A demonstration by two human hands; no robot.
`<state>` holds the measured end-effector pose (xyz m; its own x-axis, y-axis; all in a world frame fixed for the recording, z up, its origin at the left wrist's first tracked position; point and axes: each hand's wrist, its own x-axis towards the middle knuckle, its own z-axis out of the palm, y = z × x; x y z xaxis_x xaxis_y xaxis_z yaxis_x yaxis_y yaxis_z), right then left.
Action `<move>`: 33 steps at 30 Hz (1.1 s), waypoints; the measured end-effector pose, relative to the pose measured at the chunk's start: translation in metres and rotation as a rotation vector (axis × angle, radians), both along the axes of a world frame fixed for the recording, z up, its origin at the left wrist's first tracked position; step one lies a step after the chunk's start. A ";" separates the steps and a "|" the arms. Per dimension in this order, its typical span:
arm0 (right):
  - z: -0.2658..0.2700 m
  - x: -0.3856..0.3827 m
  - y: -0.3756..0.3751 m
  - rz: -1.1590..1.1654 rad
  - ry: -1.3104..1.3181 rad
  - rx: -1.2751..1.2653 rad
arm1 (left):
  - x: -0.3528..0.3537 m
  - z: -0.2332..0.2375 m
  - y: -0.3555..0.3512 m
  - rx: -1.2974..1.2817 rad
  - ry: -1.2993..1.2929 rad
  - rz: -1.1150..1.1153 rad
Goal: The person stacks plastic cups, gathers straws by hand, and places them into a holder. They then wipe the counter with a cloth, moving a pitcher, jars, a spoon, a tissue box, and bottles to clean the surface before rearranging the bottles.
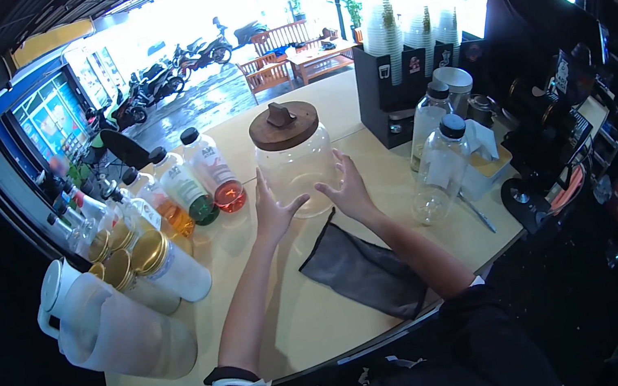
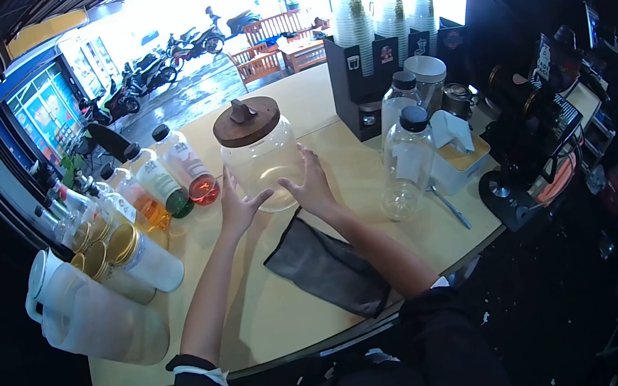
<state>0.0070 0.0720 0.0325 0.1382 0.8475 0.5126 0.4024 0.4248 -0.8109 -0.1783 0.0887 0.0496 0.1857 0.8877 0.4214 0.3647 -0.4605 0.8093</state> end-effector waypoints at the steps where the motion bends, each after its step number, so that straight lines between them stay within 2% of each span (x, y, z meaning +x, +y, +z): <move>1: -0.003 0.008 0.004 -0.008 -0.004 -0.001 | 0.013 -0.001 0.007 0.073 0.075 0.055; 2: -0.006 0.017 0.009 -0.039 -0.009 0.025 | 0.025 -0.003 0.014 0.146 0.149 0.111; 4: 0.002 0.033 0.007 -0.078 -0.019 0.046 | 0.052 0.000 0.020 0.134 0.135 0.112; 7: 0.007 0.056 0.002 -0.119 -0.046 -0.046 | 0.089 -0.001 0.030 0.133 0.122 0.134; 15: 0.004 0.086 0.001 -0.084 -0.151 -0.157 | 0.149 0.000 0.052 0.125 0.065 0.139; 29: 0.015 0.072 -0.023 0.053 -0.245 -0.138 | 0.165 -0.001 0.070 0.142 0.040 0.155; 32: 0.022 0.063 -0.048 0.130 -0.302 -0.150 | 0.162 0.000 0.070 0.130 0.088 0.151; 33: 0.025 0.059 -0.061 0.265 -0.304 -0.124 | 0.156 -0.005 0.073 0.129 0.086 0.158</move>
<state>0.0660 0.0107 0.0575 -0.2344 0.8910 0.3887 0.5214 0.4527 -0.7234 -0.0220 0.1619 0.0446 0.0890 0.8481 0.5223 0.5060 -0.4902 0.7097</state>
